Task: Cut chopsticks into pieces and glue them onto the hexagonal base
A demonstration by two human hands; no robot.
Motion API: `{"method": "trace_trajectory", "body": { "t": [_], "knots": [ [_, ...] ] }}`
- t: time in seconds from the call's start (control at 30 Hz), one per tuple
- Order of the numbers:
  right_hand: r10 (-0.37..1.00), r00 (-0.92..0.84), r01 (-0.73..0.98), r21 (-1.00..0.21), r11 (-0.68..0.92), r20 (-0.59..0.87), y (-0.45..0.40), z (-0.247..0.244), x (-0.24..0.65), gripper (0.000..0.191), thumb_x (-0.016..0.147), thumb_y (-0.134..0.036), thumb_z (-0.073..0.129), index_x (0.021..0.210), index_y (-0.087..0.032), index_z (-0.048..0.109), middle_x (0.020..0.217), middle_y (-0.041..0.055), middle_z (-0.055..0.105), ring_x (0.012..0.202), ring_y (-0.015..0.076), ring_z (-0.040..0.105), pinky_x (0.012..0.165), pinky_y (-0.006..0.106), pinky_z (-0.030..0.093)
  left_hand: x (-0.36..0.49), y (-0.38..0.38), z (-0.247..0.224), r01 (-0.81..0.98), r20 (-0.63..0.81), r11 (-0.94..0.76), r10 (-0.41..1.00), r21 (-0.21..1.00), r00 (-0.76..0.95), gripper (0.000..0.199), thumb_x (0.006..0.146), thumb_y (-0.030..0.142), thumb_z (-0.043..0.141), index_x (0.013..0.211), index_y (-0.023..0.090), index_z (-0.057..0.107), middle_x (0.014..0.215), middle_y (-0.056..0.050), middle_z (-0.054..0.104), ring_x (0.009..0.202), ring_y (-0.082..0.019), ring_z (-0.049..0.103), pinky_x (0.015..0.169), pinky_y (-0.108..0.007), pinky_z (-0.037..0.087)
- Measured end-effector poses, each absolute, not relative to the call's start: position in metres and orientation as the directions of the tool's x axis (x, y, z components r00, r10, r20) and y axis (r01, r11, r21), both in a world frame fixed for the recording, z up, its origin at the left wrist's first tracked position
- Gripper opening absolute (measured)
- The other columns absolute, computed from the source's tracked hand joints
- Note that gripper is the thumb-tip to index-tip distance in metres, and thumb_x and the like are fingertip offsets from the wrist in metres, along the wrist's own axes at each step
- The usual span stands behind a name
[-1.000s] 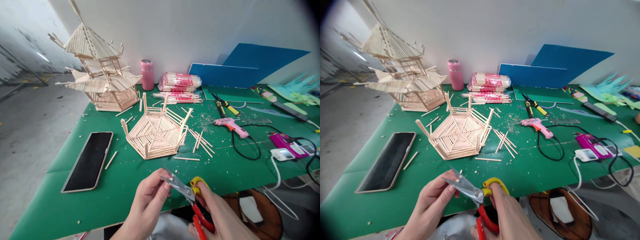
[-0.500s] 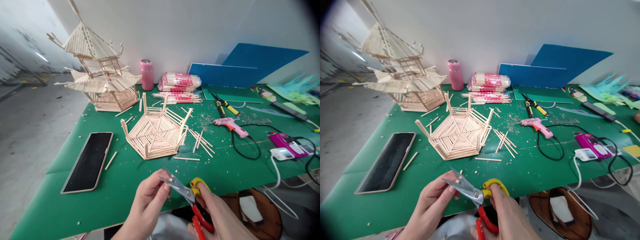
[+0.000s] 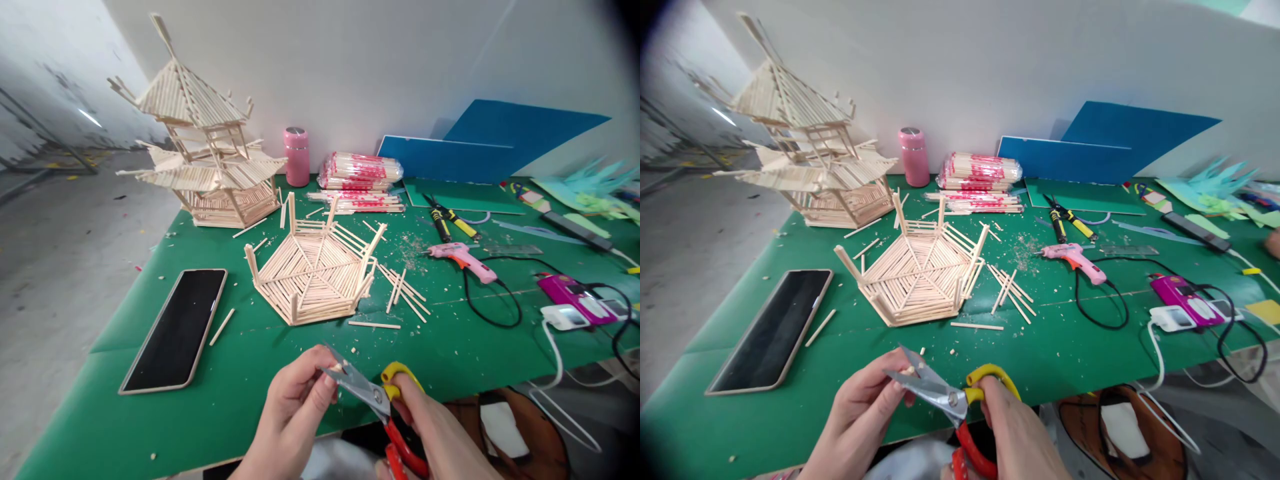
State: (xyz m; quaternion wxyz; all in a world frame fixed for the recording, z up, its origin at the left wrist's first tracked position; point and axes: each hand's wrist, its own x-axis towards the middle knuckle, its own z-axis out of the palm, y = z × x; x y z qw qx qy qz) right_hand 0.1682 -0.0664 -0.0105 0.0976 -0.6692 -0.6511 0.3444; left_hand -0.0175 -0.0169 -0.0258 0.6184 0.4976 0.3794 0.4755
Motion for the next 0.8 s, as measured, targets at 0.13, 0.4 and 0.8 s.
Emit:
{"method": "trace_trajectory", "body": {
  "t": [0.13,0.4,0.8],
  "knots": [
    [0.947,-0.071,0.825,-0.552,-0.121,-0.313,-0.0672,-0.0105,0.167,0.057,0.059,-0.029,0.057,0.113,-0.012,0.048,0.1,0.013,0.064,0.087,0.0257,0.062,0.072,0.03,0.05,-0.0178,-0.0161,-0.0278,-0.215,0.021,0.038,0.964,0.976,0.267,0.011,0.085,0.024,0.05,0.084,0.021,0.06,0.075,0.0,0.052,0.062,-0.01,0.046,0.056,-0.018,0.039],
    [0.939,-0.163,0.841,-0.54,-0.028,-0.303,-0.0655,-0.0105,0.1701,0.056,0.064,-0.028,0.055,0.116,-0.011,0.042,0.1,0.0131,0.065,0.085,0.0241,0.063,0.072,0.029,0.05,-0.0178,-0.017,-0.0253,-0.176,0.012,0.038,0.961,0.984,0.275,0.01,0.085,0.025,0.049,0.083,0.021,0.058,0.071,0.001,0.051,0.06,-0.009,0.044,0.055,-0.018,0.037],
    [0.927,-0.062,0.786,-0.591,-0.183,-0.37,-0.0662,-0.0092,0.1639,0.058,0.06,-0.028,0.056,0.115,-0.011,0.045,0.095,0.0121,0.064,0.086,0.0231,0.061,0.074,0.029,0.048,-0.0168,-0.0123,-0.0181,-0.101,0.056,-0.028,0.955,0.995,0.292,0.013,0.085,0.02,0.048,0.075,0.018,0.058,0.067,0.001,0.049,0.06,-0.01,0.043,0.054,-0.019,0.035]
  ]
}}
